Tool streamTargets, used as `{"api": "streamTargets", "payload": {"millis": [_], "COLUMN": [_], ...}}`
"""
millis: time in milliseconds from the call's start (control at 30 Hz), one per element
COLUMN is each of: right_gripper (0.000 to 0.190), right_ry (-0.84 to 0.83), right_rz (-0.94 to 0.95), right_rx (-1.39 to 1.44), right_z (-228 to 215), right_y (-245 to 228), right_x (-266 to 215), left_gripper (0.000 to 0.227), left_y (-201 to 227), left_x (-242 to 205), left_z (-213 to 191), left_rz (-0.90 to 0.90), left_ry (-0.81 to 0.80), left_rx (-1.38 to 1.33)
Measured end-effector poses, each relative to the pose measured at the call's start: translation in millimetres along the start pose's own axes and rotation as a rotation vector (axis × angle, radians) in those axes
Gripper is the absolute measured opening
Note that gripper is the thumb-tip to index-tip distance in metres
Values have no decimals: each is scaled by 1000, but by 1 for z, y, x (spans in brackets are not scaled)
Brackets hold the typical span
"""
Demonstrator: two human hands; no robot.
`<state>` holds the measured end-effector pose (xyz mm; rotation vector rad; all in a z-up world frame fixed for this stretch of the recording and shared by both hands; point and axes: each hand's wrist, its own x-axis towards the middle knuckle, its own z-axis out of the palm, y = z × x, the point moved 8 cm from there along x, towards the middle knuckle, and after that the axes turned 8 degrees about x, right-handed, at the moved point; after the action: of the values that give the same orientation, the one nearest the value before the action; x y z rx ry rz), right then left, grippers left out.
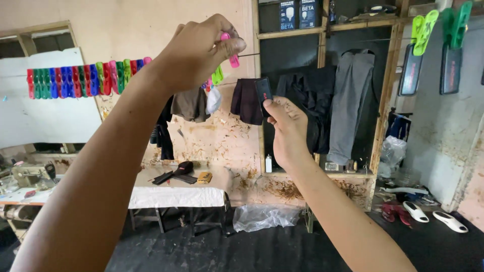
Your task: Assembling small black components into a purple mold on a workbench using hands and a small alignment tool.
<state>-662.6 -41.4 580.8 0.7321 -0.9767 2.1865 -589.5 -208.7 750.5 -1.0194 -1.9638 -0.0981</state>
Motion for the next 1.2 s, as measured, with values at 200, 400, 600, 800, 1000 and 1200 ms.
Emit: {"api": "streamTargets", "payload": {"millis": [200, 400, 600, 800, 1000, 1200], "right_gripper": [4, 6, 4, 4, 2, 3], "right_ry": [-12, 75, 72, 95, 98, 87], "right_rz": [-27, -18, -33, -43, -36, -71], "right_rx": [-12, -37, -46, -31, -35, -26], "right_z": [10, 6, 4, 6, 8, 10], "right_y": [11, 9, 1, -3, -2, -4], "right_x": [9, 3, 5, 9, 12, 15], "left_gripper": [34, 35, 30, 30, 32, 32], "left_y": [-4, 1, 1, 2, 6, 6], "left_x": [22, 33, 35, 38, 36, 38], "left_z": [21, 30, 32, 33, 33, 36], "left_rz": [35, 104, 113, 170, 148, 191], "left_ry": [96, 155, 221, 274, 250, 257], "left_rx": [-109, -118, -123, -100, -110, -87]}}
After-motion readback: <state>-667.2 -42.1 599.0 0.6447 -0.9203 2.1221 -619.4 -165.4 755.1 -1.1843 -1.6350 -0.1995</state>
